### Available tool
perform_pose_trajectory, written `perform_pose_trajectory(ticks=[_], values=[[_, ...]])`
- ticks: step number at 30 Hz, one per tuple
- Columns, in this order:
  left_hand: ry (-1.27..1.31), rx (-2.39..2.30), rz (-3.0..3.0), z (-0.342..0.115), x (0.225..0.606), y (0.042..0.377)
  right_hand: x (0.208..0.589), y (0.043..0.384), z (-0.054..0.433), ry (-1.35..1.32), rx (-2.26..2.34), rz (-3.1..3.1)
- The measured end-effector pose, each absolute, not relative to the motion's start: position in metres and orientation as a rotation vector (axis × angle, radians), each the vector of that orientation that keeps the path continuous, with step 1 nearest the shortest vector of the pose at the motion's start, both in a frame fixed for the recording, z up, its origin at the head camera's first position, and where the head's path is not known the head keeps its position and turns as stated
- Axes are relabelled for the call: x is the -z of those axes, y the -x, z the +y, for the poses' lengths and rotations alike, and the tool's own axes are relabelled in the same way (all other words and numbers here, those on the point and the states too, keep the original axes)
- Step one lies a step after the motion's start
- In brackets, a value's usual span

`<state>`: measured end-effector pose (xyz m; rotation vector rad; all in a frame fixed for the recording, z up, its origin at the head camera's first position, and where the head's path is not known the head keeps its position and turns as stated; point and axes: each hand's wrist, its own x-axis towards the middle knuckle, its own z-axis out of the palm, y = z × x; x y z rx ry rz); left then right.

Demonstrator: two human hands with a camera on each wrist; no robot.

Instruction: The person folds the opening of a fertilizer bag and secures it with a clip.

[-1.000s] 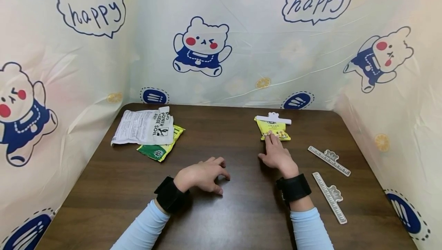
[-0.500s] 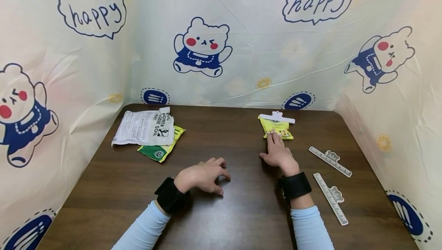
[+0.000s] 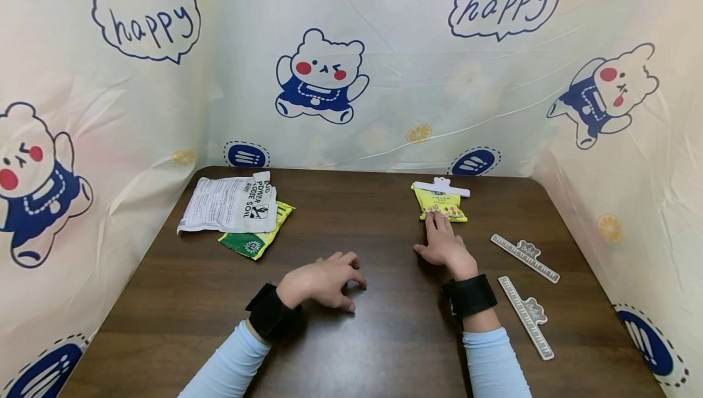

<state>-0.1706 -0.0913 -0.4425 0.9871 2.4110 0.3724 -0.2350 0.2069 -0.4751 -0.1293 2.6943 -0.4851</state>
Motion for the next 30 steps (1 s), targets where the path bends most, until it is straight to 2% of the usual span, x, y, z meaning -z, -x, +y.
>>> perform_pose_trajectory(ticks=[6, 17, 30], values=[[-0.999, -0.371, 2.407, -0.092, 0.444, 0.17, 0.464, 0.226, 0.204, 0.189, 0.53, 2.671], [-1.0, -0.35, 2.417, -0.093, 0.445, 0.173, 0.442, 0.205, 0.17, 0.533, 0.575, 2.588], [-1.007, -0.355, 2.409, -0.094, 0.443, 0.173, 0.442, 0.191, 0.148, 0.488, 0.402, 2.587]])
